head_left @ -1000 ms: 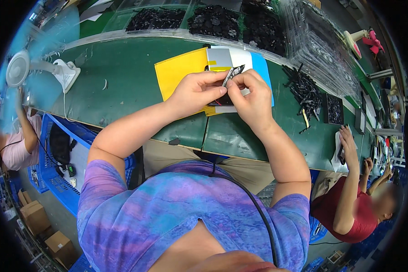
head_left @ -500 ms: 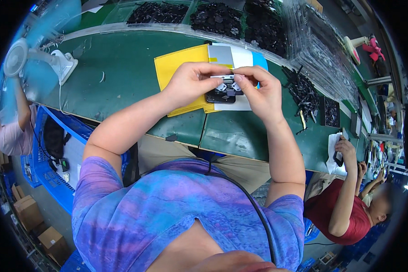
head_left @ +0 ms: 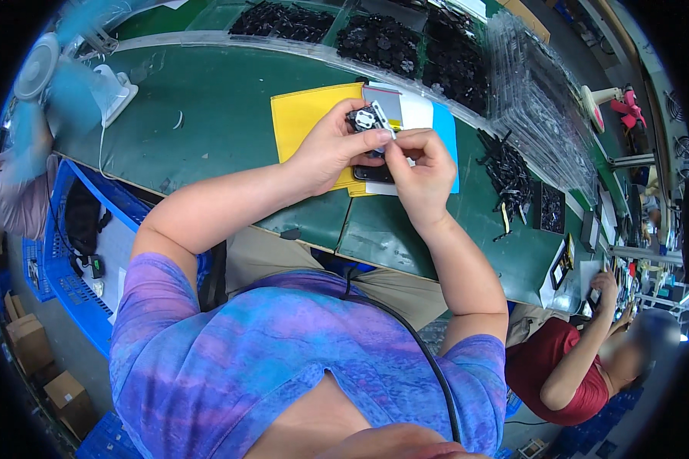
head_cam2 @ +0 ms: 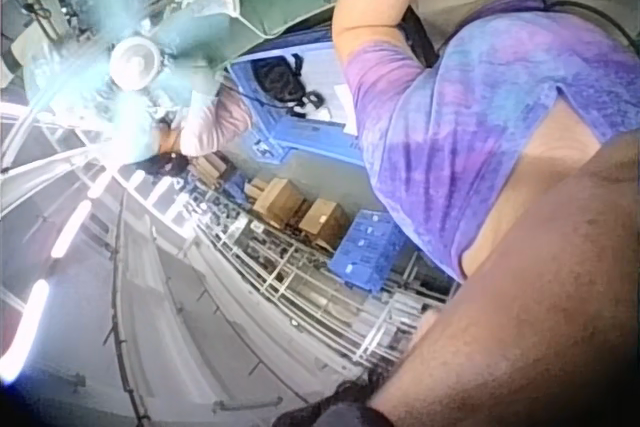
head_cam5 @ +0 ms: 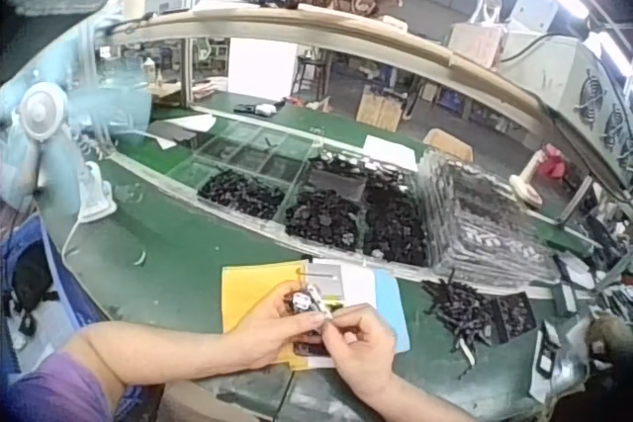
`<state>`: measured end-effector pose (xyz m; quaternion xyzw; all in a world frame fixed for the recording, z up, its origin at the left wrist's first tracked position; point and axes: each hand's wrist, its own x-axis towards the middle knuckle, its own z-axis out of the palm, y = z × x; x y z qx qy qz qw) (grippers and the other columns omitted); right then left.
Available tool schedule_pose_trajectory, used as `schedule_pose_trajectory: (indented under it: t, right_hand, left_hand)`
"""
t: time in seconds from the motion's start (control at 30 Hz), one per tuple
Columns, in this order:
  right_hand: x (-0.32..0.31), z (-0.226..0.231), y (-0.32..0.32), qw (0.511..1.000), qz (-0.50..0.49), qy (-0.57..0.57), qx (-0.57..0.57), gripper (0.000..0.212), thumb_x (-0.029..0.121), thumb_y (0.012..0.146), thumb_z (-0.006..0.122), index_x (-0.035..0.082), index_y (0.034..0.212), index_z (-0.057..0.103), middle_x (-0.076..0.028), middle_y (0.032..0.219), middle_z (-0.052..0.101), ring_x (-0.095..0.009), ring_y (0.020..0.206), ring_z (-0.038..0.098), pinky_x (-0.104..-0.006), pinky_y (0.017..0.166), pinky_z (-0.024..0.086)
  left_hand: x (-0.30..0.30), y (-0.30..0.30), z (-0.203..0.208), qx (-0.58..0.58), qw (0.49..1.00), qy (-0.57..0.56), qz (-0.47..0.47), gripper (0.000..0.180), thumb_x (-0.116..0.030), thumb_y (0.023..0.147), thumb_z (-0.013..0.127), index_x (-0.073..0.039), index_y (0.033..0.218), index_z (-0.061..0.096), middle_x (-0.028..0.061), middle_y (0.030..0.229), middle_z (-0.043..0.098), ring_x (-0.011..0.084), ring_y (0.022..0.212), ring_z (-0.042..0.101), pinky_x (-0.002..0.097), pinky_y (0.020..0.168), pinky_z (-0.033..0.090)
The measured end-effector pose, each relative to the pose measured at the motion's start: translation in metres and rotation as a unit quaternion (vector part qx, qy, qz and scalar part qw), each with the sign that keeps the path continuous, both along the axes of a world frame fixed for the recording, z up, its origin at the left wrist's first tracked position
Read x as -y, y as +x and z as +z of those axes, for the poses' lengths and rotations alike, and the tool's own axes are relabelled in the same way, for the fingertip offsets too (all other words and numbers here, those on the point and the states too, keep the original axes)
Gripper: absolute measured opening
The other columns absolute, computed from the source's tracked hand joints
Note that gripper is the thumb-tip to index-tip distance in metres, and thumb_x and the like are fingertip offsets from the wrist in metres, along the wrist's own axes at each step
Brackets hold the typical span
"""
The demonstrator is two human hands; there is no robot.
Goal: Assembling internal components of a handheld electronic device at a production workbench.
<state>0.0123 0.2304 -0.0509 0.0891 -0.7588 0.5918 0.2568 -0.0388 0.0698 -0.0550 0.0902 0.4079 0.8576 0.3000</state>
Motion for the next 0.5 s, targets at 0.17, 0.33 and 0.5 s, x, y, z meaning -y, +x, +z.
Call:
schedule_pose_trajectory:
  t: [0.17,0.33,0.5]
  right_hand:
    - [-0.004,0.024,-0.005,0.976,-0.001,0.198,-0.089,0.016,-0.004,0.082,0.072,0.002,0.097,0.068,-0.013,0.108,0.067,-0.024,0.093,0.069,-0.0324,0.08,0.056]
    - [-0.06,0.036,-0.008,0.916,0.154,0.37,0.0,0.027,-0.005,0.073,0.071,0.007,0.097,0.073,-0.008,0.111,0.067,-0.03,0.106,0.063,-0.0397,0.092,0.052]
    - [-0.062,0.033,-0.007,0.863,0.202,0.463,0.022,0.026,0.006,0.07,0.079,0.006,0.095,0.074,-0.008,0.11,0.068,-0.028,0.108,0.063,-0.0413,0.095,0.049]
  left_hand:
    - [0.005,-0.014,0.002,-0.043,0.993,-0.053,0.099,0.051,-0.01,0.094,0.072,-0.004,0.134,0.042,0.0074,0.107,0.065,0.0136,0.09,0.067,0.0271,0.062,0.06]
    - [0.017,-0.032,0.008,-0.055,0.984,-0.085,0.148,0.039,-0.012,0.097,0.068,-0.006,0.128,0.046,0.0056,0.103,0.065,0.014,0.09,0.066,0.0327,0.069,0.056]
    - [0.019,-0.043,0.006,-0.025,0.984,-0.112,0.139,0.037,-0.01,0.097,0.067,-0.005,0.127,0.046,0.0056,0.107,0.062,0.0142,0.095,0.064,0.0335,0.077,0.057]
